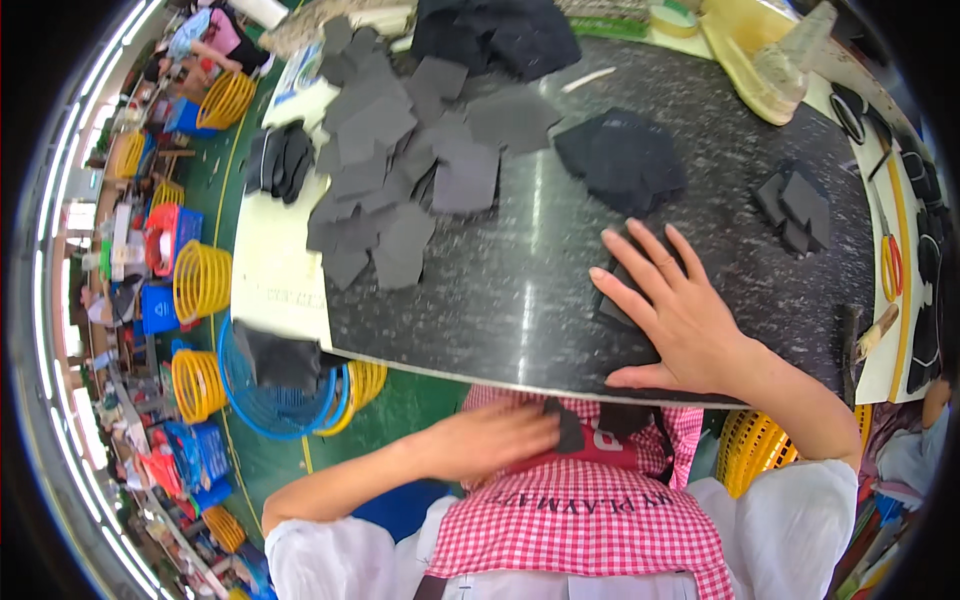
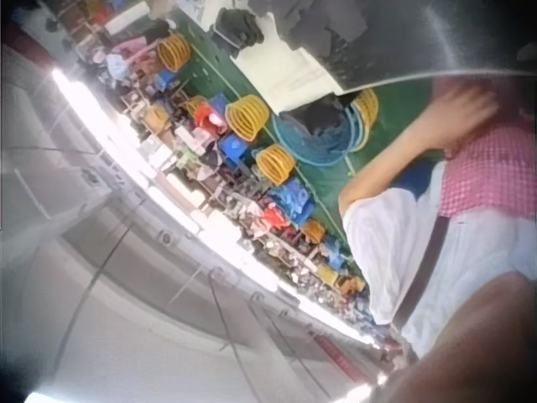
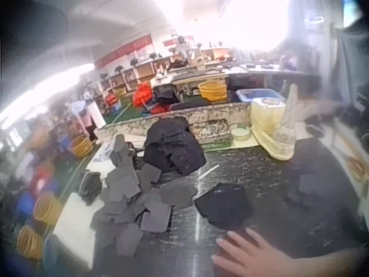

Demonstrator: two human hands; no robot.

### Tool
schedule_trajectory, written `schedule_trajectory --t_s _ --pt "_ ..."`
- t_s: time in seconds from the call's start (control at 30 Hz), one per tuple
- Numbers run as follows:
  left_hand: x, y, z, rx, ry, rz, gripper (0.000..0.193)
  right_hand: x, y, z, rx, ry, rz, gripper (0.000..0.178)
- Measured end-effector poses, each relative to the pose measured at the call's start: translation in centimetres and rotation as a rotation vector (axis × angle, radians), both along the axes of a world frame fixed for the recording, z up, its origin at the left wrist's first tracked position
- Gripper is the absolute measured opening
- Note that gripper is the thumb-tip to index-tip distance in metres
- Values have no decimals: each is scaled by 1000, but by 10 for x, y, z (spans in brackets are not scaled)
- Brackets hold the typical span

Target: The person retrieves fabric cutouts from a basket, secures a bundle of pieces with a rubber band, and attaches cutout pieces together by hand on the table.

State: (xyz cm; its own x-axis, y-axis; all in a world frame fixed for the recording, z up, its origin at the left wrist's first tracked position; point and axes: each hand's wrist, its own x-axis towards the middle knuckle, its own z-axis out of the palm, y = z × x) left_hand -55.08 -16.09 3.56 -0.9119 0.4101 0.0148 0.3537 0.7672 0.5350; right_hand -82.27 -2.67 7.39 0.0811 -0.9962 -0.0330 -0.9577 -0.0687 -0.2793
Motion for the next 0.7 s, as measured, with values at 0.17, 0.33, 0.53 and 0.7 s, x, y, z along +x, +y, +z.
schedule_trajectory --t_s 0.17,0.33,0.53,0.7 --pt "12 2 -25 146 -81 211 51 24 37 2 -18 -39 77 75" --pt "-15 -18 25 272 517 300 35 -45 70 20 -413 161 -216 41" --pt "-53 -50 31 236 557 272 40 -99 55 14 -360 443 -571 56" --pt "-81 -58 31 267 585 263 36 -57 -43 18 -546 0 -214 40"
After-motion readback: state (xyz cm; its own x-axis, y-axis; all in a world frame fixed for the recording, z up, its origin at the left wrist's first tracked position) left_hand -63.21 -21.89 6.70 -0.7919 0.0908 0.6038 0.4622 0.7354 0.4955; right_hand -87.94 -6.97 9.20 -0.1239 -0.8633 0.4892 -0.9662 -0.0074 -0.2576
